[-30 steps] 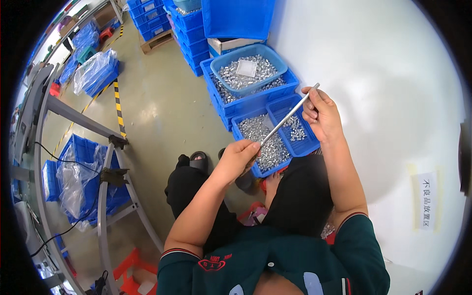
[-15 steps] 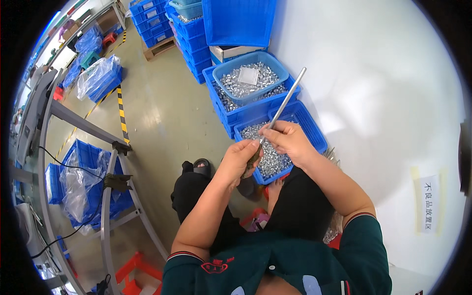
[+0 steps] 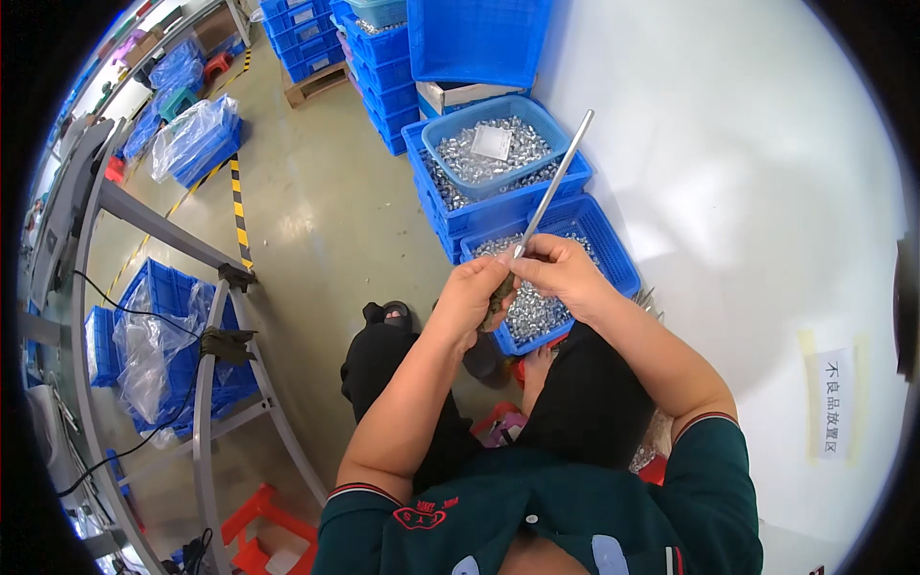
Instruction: Inspecting small metal components by sliding them onto a gauge rod and sorting them into bins.
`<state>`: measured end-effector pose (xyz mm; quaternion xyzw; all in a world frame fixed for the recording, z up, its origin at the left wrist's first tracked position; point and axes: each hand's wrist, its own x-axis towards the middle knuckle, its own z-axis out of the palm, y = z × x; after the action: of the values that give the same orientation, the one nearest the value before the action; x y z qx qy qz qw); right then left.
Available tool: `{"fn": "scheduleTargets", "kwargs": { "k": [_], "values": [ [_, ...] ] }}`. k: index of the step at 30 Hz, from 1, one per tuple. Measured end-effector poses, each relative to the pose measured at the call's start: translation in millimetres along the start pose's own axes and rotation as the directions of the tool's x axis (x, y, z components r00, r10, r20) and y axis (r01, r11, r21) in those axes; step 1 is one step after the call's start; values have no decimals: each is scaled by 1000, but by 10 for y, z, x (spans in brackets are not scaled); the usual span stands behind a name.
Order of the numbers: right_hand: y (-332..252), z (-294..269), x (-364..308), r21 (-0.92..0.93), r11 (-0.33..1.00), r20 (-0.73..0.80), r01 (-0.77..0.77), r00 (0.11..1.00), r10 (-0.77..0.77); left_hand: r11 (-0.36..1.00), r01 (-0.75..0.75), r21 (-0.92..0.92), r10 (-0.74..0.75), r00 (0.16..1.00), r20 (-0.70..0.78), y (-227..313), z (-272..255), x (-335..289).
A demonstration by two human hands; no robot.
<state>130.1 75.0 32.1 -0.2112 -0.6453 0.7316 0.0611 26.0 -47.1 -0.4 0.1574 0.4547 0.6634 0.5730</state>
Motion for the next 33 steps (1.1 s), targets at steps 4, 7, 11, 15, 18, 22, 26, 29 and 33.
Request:
{"fn": "scheduleTargets", "kwargs": {
  "k": [4, 7, 11, 15, 18, 22, 26, 29, 33],
  "values": [
    [24, 19, 11, 5, 1000, -64, 14, 998, -14, 1000, 21, 4, -21, 1000, 22, 15, 17, 3],
    [65, -22, 36, 145, 989, -116, 30, 993, -13, 999, 44, 12, -45, 998, 54, 9, 17, 20],
    [83, -287, 82, 253, 967, -125, 26, 992, 6, 990, 116, 82, -118, 993, 26, -96, 61, 49],
    [80, -459, 151, 281, 959, -240, 45, 971, 24, 983, 117, 143, -123, 992, 34, -240, 19, 79],
    [93, -722, 180, 306, 949, -313, 73, 949, 28, 969, 194, 152, -199, 980, 22, -378, 52, 83],
    [179, -1056, 241, 358, 927, -426, 108, 903, 59, 955, 259, 143, -260, 965, -7, -509, 93, 37],
    [326, -1610, 273, 361, 924, -546, 129, 832, 97, 938, 293, 185, -299, 954, 6, -718, 60, -49],
    [492, -1763, 256, 260, 957, -529, -128, 810, 252, 938, 309, 159, -310, 951, -16, -742, 33, -56],
    [600, -1924, 246, 156, 918, -522, -365, 758, 390, 950, 250, 189, -245, 968, -52, -529, -57, -62]
  ]
}}
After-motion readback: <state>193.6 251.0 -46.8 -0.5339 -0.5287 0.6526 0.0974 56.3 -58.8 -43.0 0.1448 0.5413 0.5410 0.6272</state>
